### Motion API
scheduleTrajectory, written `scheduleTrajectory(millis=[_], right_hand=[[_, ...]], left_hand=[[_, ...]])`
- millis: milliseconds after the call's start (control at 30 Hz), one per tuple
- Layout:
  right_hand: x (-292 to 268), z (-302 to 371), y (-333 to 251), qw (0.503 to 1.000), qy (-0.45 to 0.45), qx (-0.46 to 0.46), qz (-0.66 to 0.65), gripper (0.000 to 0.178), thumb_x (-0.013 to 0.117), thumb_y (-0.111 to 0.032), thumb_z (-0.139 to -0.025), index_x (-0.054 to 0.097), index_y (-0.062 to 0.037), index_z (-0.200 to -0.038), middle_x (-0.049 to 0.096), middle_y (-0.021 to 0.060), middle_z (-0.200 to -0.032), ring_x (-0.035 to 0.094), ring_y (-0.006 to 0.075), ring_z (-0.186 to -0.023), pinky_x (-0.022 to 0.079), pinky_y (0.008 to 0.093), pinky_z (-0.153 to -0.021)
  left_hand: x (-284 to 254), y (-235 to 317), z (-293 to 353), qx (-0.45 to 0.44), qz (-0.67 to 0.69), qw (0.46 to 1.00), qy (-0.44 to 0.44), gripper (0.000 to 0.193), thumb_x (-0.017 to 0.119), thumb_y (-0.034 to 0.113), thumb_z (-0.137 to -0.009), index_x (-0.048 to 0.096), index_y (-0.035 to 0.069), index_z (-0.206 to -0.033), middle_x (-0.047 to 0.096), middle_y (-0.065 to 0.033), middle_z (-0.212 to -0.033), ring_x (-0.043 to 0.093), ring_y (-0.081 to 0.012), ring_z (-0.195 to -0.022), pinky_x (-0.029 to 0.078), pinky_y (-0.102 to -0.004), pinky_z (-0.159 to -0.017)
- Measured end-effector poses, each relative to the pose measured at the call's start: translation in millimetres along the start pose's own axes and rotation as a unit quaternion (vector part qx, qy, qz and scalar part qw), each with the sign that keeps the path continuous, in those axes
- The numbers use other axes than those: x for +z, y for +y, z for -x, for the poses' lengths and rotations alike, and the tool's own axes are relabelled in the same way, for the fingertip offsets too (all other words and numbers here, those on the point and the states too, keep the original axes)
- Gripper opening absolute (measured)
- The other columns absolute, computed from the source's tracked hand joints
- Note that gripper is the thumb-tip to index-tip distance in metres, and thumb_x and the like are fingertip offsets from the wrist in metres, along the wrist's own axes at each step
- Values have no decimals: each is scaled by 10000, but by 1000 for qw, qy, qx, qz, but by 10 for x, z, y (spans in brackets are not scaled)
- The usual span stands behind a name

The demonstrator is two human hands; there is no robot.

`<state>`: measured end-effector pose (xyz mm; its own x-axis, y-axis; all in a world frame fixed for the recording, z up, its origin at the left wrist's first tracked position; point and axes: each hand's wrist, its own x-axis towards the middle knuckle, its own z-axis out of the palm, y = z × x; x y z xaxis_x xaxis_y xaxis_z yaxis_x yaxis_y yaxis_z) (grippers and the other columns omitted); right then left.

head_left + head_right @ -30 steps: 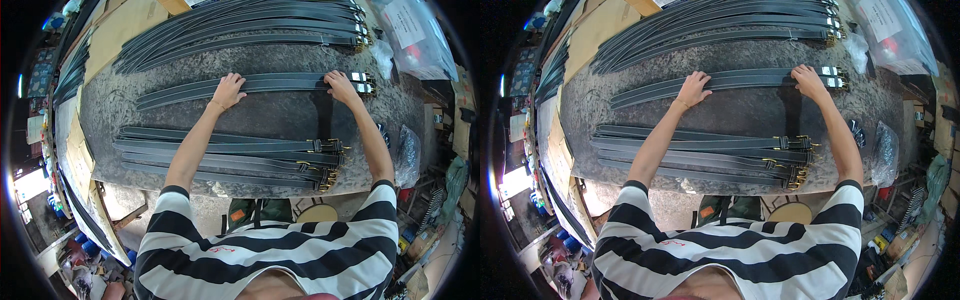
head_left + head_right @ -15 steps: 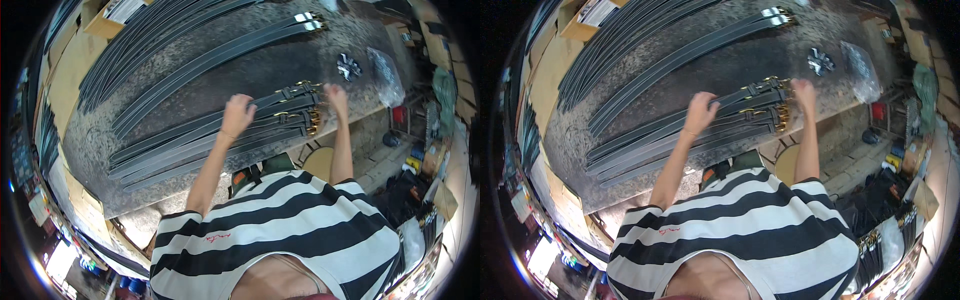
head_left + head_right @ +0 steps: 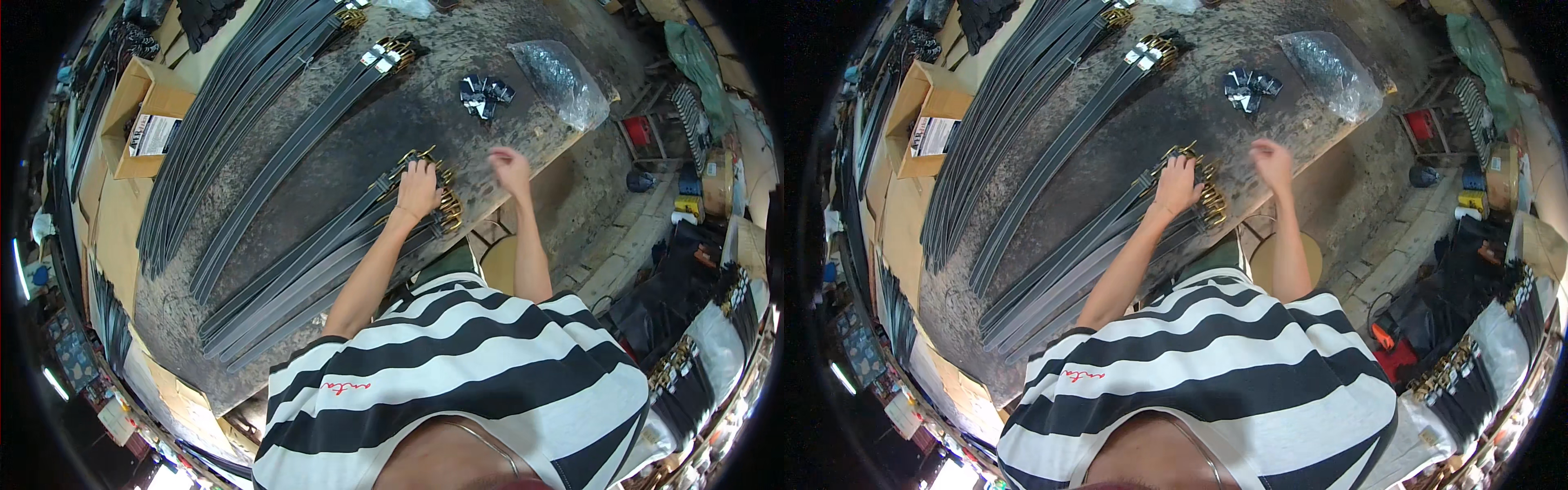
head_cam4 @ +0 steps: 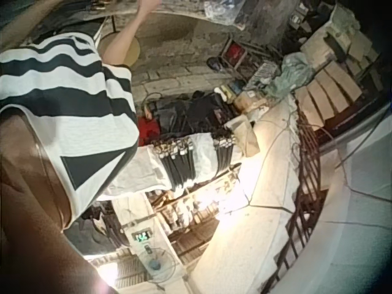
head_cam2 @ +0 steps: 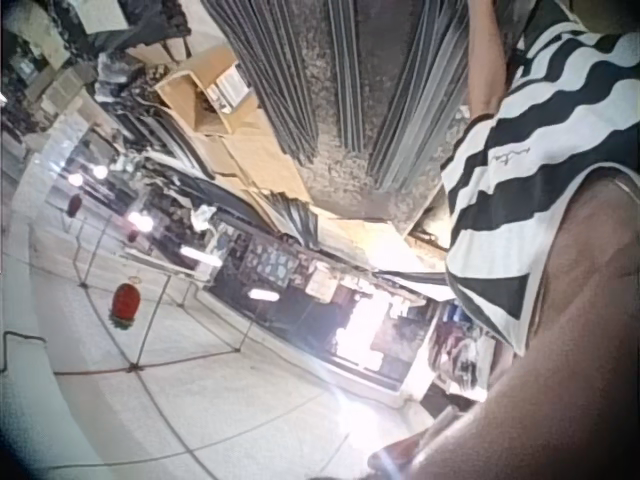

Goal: Assembling leather belts by attaching buckles and hardware at a workshop table.

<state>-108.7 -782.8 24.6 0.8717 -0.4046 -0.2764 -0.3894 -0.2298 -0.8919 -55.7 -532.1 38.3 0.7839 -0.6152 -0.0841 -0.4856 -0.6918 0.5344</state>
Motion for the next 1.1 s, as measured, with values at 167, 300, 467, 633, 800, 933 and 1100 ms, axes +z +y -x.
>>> scheduleTrajectory(millis=[167, 300, 467, 633, 800, 933, 1100], right_hand=[[-482, -651, -158, 991, 124, -29, 47, 292, 728, -162, -871, 717, -2, -1115, 746, 137, -969, 708, 203, -802, 552, 364, -756], [-509, -939, -133, 992, -11, -47, 120, 194, 723, -124, -853, 742, -20, -1015, 737, 147, -847, 716, 247, -786, 544, 344, -732], [-596, -1115, 3, 984, 30, -126, 126, 249, 699, -70, -856, 726, -84, -1103, 693, 144, -980, 683, 284, -828, 536, 372, -780], [-638, -1620, 139, 894, -59, -330, 297, 193, 735, -86, -814, 755, -89, -1006, 638, 102, -962, 619, 296, -979, 513, 404, -839], [-869, -1579, 251, 931, 47, -304, 198, 146, 771, -54, -800, 761, -31, -944, 698, 114, -978, 665, 294, -925, 530, 381, -810], [-1101, -1408, -9, 954, 164, -224, 117, 145, 762, -51, -846, 771, -31, -989, 719, 101, -930, 687, 209, -808, 533, 314, -740], [-1110, -977, -589, 988, 97, -107, -48, 172, 730, -53, -895, 740, 26, -1047, 722, 78, -956, 682, 128, -812, 544, 257, -706]], left_hand=[[42, 215, -43, -62, -36, 997, 0, 570, 795, 251, -750, 583, -2, -1214, 560, -149, -1187, 517, -338, -1125, 466, -454, -878], [52, 269, -15, -104, -55, 993, 13, 564, 789, 243, -755, 583, 9, -1225, 563, -139, -1194, 517, -334, -1134, 466, -459, -883], [12, 382, -78, -148, -80, 986, -20, 604, 808, 248, -736, 578, 13, -1242, 566, -142, -1207, 522, -338, -1136, 471, -469, -889], [99, 512, -163, -176, -92, 980, -18, 595, 812, 254, -736, 577, 23, -1231, 566, -139, -1180, 528, -336, -1131, 471, -466, -894], [24, 644, -196, -179, -29, 980, 81, 534, 796, 199, -755, 595, 26, -1218, 566, -142, -1176, 526, -344, -1128, 467, -453, -905], [-102, 921, -490, -126, 101, 977, 140, 474, 775, 158, -773, 612, 12, -1194, 571, -159, -1224, 517, -359, -1178, 447, -448, -978], [-217, 1487, -1288, 25, 224, 954, 200, 538, 769, 165, -783, 588, 3, -1264, 553, -187, -1340, 505, -373, -1262, 426, -438, -1056]])
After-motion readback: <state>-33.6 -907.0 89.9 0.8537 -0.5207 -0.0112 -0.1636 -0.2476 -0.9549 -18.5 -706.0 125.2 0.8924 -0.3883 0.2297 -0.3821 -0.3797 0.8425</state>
